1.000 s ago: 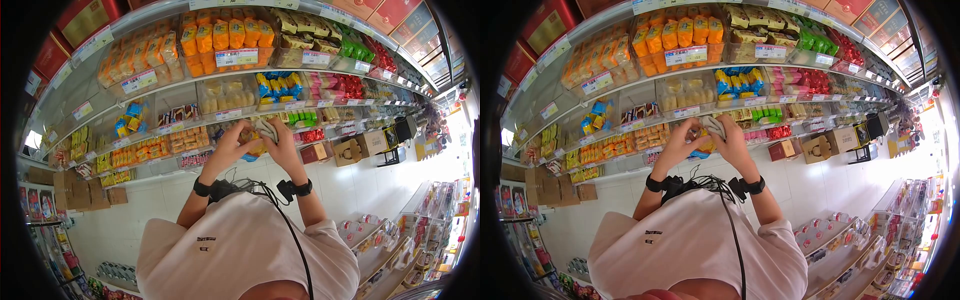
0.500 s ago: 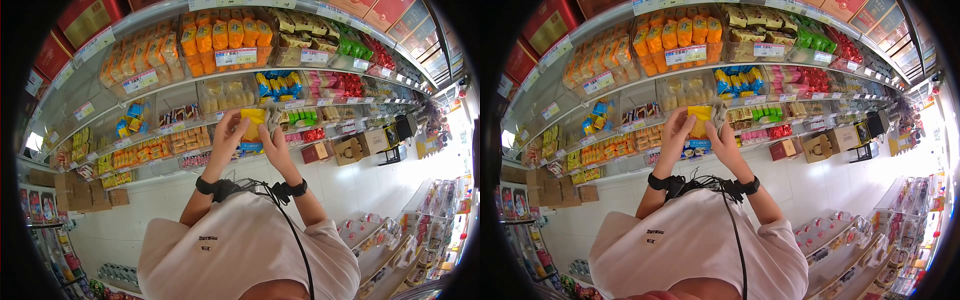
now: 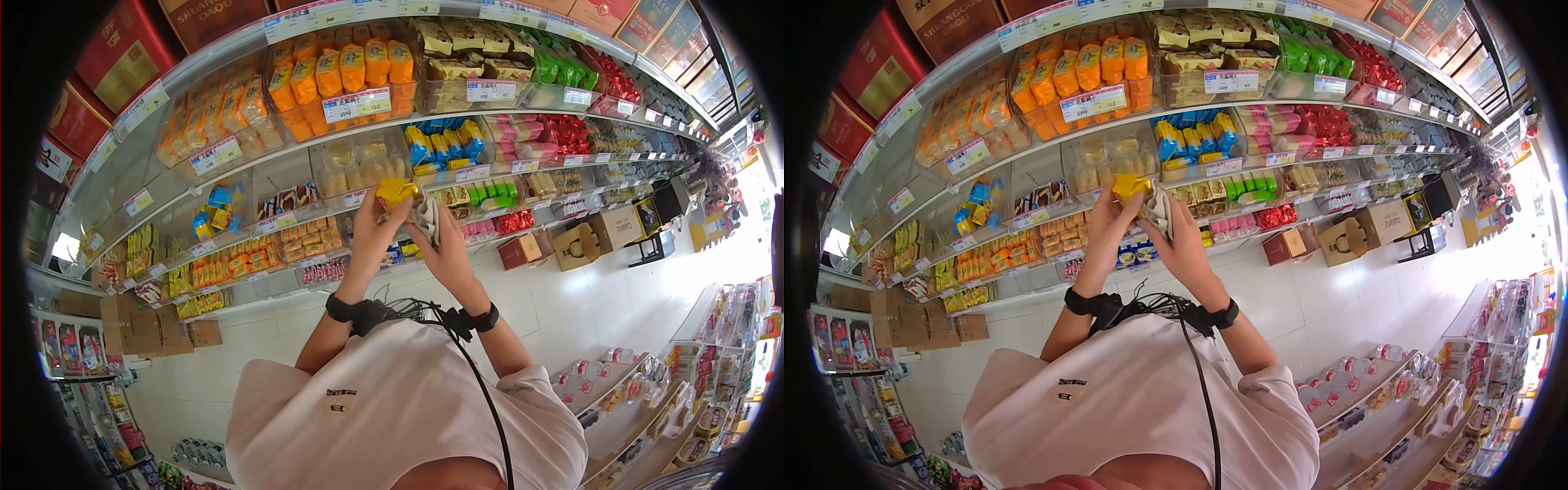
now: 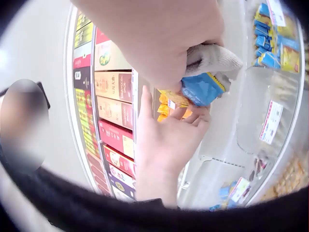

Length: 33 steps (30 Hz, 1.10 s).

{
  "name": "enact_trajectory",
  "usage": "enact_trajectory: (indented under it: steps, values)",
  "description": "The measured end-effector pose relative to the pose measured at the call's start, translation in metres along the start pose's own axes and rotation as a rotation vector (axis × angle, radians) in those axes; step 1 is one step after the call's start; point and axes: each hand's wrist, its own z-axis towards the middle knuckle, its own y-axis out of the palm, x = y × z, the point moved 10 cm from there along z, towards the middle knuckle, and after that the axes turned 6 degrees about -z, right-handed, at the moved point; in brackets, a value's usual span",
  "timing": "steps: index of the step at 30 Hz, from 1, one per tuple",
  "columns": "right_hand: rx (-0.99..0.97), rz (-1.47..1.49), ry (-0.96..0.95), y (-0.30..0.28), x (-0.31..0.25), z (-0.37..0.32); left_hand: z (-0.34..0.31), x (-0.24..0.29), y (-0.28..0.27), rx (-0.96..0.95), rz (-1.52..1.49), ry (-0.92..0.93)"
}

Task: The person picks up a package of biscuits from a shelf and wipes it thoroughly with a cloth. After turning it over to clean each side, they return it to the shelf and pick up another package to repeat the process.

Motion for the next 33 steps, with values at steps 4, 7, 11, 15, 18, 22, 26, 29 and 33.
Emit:
enact_trajectory:
  steps: [4, 7, 11, 15, 18, 22, 26, 29, 33]
  values:
    - [-0.054, 0.236, 0.218, -0.006, 0.053, -0.012, 0.002, -0.019, -0.004, 0.063, -0.212, -0.129]
    - [0.006, 0.375, 0.376, -0.027, 0.077, -0.013, 0.001, -0.022, 0.006, 0.098, -0.317, -0.188]
    - [0.039, 0.332, 0.184, -0.052, 0.041, 0.007, 0.000, -0.014, 0.050, -0.084, -0.089, -0.142]
    - [-0.038, 0.517, 0.335, -0.049, 0.067, 0.001, 0.000, -0.015, 0.076, -0.124, 0.041, -0.012]
    - [-0.079, 0.629, 0.459, -0.051, 0.091, -0.002, 0.001, -0.021, 0.085, -0.101, 0.095, -0.096]
    - [-0.056, 0.689, 0.665, -0.058, 0.113, -0.010, 0.002, -0.037, 0.095, -0.062, -0.016, -0.285]
    - [-0.102, 0.851, 0.561, -0.055, 0.114, -0.009, 0.003, -0.033, 0.103, 0.015, -0.099, -0.269]
    - [-0.106, 0.768, 0.514, -0.063, 0.108, -0.006, -0.002, -0.031, 0.099, 0.059, -0.109, -0.282]
    - [-0.228, 0.725, 0.633, -0.058, 0.111, -0.013, -0.003, -0.009, 0.085, 0.106, -0.186, -0.162]
